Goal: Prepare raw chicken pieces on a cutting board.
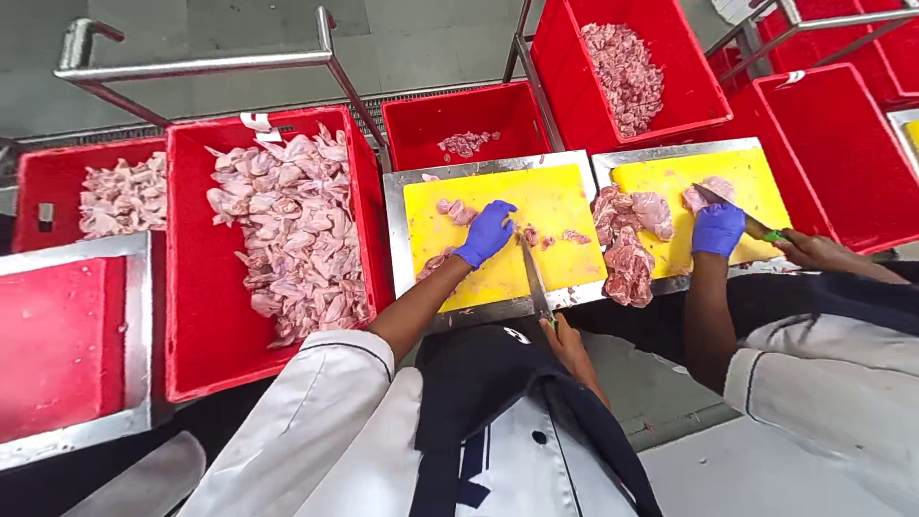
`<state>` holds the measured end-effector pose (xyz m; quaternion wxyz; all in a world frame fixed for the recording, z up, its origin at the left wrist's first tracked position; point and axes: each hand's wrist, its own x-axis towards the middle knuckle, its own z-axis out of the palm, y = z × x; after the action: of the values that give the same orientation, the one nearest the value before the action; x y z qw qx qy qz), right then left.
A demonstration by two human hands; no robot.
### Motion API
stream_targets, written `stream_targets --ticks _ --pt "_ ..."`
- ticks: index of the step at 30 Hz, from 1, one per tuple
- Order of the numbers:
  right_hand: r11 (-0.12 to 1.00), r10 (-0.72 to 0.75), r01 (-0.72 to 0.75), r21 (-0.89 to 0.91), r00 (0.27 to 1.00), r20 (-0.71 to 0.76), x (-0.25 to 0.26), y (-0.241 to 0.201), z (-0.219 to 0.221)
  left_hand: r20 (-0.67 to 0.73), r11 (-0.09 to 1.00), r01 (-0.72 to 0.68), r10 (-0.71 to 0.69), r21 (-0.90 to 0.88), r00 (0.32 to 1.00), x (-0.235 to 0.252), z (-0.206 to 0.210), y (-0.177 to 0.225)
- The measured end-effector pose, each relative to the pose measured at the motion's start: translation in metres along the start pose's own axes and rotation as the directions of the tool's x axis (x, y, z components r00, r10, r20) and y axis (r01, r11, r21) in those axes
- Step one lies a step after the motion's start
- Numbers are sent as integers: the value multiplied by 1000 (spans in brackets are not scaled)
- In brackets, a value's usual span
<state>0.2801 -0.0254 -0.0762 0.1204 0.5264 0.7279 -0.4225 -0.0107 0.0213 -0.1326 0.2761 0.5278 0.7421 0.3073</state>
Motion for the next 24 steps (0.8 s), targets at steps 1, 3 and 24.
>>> stream_targets --ticks 1,3,24 --pt "1000 -2 3 27 999 -44 -6 6 -2 107 996 -58 51 68 993 -1 2 3" --pt "999 -1 7 49 994 -107 -9 14 -8 244 977 -124 79 174 967 -1 3 9" --pt "992 -129 128 -11 988 -81 27 42 -53 271 961 253 -275 115 923 -3 -37 24"
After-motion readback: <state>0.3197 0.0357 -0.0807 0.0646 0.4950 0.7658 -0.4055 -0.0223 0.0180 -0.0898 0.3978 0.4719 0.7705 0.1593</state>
